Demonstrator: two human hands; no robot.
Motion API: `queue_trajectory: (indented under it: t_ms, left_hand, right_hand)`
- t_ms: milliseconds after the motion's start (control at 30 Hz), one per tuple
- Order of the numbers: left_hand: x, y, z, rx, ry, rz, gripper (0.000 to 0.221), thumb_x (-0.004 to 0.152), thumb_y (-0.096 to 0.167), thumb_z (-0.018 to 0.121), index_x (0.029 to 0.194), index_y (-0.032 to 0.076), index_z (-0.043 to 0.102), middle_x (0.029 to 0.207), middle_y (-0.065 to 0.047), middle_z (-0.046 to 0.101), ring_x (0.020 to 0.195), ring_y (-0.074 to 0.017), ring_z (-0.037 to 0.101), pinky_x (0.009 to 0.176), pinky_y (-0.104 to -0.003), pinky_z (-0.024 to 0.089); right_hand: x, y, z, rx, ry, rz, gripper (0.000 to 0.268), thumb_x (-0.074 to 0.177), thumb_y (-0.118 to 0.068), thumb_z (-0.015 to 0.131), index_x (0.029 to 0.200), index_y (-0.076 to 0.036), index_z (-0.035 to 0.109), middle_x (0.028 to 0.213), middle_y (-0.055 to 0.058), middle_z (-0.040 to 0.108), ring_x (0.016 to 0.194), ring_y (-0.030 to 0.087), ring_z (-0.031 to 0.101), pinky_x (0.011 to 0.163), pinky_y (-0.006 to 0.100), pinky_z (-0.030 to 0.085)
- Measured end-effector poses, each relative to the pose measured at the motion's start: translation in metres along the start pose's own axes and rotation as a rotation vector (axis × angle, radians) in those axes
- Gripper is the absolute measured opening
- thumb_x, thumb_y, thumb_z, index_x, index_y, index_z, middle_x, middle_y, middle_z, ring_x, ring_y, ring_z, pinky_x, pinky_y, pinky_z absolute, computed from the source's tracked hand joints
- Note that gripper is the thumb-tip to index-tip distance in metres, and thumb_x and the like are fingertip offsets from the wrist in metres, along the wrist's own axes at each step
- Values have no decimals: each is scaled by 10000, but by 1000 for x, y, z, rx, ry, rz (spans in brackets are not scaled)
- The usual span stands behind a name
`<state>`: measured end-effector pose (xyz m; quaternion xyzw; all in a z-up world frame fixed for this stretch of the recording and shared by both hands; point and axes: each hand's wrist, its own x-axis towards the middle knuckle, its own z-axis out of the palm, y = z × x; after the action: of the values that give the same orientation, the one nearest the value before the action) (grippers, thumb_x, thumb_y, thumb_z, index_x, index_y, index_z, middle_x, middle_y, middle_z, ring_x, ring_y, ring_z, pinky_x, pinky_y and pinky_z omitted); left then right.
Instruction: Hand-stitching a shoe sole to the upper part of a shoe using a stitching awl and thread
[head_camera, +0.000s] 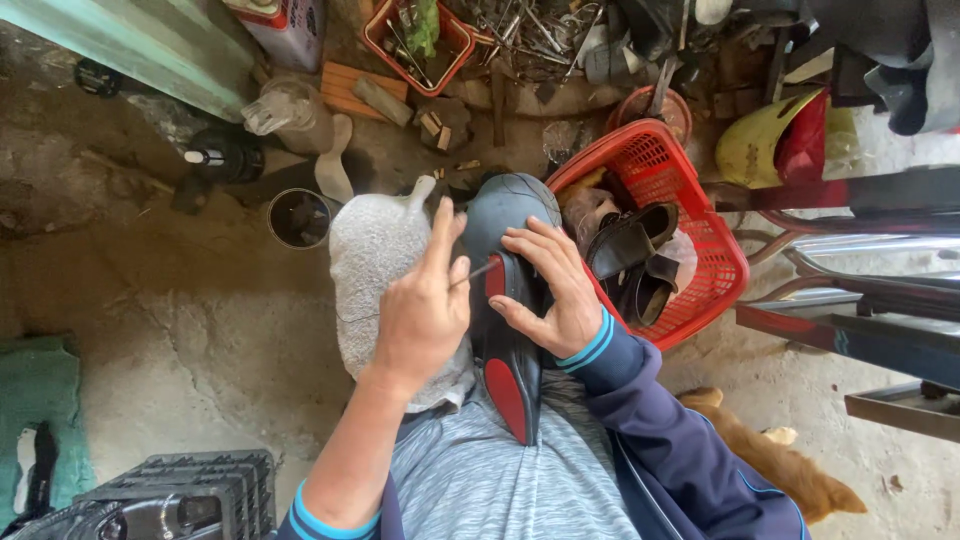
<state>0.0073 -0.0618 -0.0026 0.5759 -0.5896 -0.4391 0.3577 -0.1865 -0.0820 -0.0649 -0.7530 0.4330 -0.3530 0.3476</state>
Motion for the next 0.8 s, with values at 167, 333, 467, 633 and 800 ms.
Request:
queue_trajectory:
  t_ms: [167,333,467,633,800]
  left_hand:
    - [-11,-19,5,489,-5,-142,460,1107,155,421,1531,-24,437,653,-70,683,392,-144,557,433,-235,467]
    - [-9,-35,15,289,-150,-332,436,965,297,592,1401,304,610,800,-92,789,788,-416,753,756,-574,581]
    - [-7,-38,15,283,-145,-375,415,952,303,582,1363,322,637,854,-78,797,855,-406,753,827,-569,578]
    - [-13,-19,3,372,-42,-307,489,1022,203,445,1507,201,511,976,-251,762,825,-476,744,780,-624,564]
    - [-7,15,0,100,84,-182,598,1013,58,451,1592,42,305,1331,-264,650,773,-401,762,691,-523,621]
  right_hand:
    - [1,0,-3,33,-3,6,634,861,-398,823,1374,-77,635,1386,119,638,1408,391,487,1200,544,326]
    - [3,1,-6,49,-20,-7,629,872,-394,813,1383,-75,628,1390,124,632,1410,396,482,1196,542,332]
    - [2,3,-6,53,-13,-15,630,880,-411,804,1387,-81,629,1398,113,631,1416,381,481,1197,527,334]
    - [1,3,-5,81,-9,-3,620,883,-391,806,1384,-72,627,1395,134,631,1418,395,475,1194,538,339]
    - [0,5,-4,81,-14,-6,622,882,-390,807,1384,-68,628,1399,137,628,1422,399,468,1190,545,339]
